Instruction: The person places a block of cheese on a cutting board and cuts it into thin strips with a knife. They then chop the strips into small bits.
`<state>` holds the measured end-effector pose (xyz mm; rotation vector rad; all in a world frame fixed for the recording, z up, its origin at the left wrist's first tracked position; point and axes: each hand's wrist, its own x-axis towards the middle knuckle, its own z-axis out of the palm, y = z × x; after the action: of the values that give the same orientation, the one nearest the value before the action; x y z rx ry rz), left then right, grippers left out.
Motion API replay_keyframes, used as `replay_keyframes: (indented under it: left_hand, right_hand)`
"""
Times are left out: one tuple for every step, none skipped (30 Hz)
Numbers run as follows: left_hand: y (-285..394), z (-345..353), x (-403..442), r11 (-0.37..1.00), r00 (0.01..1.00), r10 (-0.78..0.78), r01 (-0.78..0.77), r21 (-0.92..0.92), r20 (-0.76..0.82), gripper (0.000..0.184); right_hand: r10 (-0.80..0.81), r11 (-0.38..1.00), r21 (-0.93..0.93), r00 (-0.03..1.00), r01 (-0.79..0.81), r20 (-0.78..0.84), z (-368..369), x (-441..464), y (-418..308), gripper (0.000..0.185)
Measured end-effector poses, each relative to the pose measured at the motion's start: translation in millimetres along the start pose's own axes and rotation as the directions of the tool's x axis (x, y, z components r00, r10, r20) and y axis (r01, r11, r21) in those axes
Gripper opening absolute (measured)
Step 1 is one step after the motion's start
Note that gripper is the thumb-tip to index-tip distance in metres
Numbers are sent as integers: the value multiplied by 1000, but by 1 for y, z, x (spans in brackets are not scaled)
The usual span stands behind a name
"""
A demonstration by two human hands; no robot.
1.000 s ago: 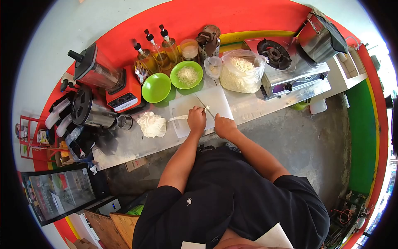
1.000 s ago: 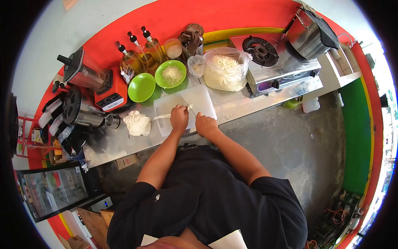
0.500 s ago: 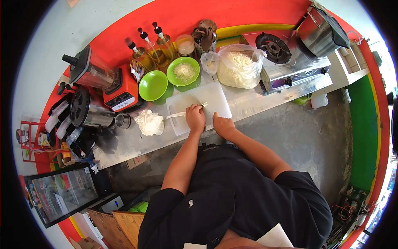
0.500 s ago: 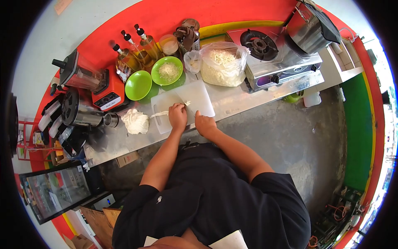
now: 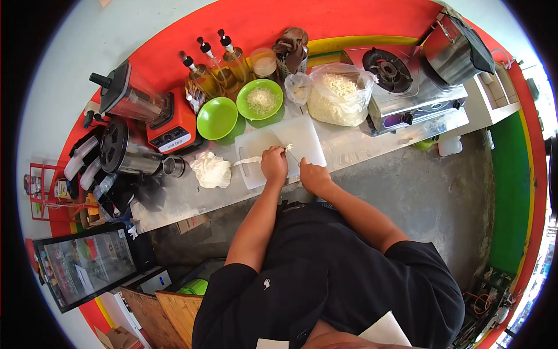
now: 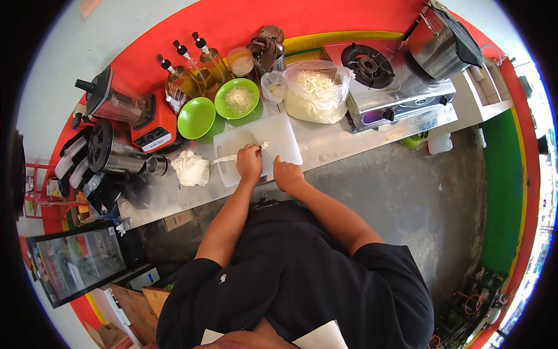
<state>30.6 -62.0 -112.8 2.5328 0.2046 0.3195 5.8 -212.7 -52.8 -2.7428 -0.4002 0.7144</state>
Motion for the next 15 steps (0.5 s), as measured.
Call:
replay_keyframes:
  left_hand:
    - [0,0,1,1000,1000,-1,1,-2,-1,9]
    - [0,0,1,1000,1000,8,-8,-4,-2,9]
    - [0,-1,1,1000,1000,16,-17,-6,-3,9]
    - [-1,0,3,1000,1000,12,-12,-8,-6,9]
    - [-2,0,3,1000,1000,23,-23,5,5,9]
    - [-2,-2,2,999,999,33,-34,19,17,8]
    - [-1,-3,1,999,999,30,-30,22,18,8]
    - [0,-4,1,1000,999,17,-18,25,38,8]
    - [0,-4,2,1000,998,6,-8,28,58,9]
    - [0,-5,3,1000,998,11,-13,28,61,9]
    - [-1,-5,2,999,999,30,-30,12,36,9]
    - [-1,-5,1,999,999,47,-46,-5,11,9]
    - [-1,-5,2,999,999,48,-48,-7,12,9]
    - [-3,-5,2,999,998,36,-36,2,46,9]
    - [-3,-8,2,1000,997,24,-25,12,78,9]
  right_hand:
    - [0,1000,-2,1000,0,0,3,1,1,17]
    - [-5,1000,-9,1000,5,0,6,1,3,17]
    - [-11,1000,-17,1000,11,-1,3,-1,0,17]
    - [-14,1000,-21,1000,14,2,-1,1,-2,17]
    - [1,999,-48,1000,0,11,-6,3,-5,18]
    - [16,997,-74,1000,-14,22,-9,3,-8,19]
    - [13,997,-73,1000,-11,25,-7,3,-8,19]
    - [17,1000,-25,1000,-17,24,-5,3,-9,18]
    - [24,999,24,999,-24,22,-2,3,-8,17]
    - [27,999,28,999,-28,19,1,4,-5,17]
    - [24,999,33,1000,-25,15,5,5,-2,17]
    - [21,999,37,1000,-21,10,2,2,-3,18]
    - [23,999,36,1000,-24,10,-3,2,-5,18]
    - [28,999,17,999,-29,18,-9,3,-7,18]
    - [32,999,-2,999,-32,27,-14,2,-10,17]
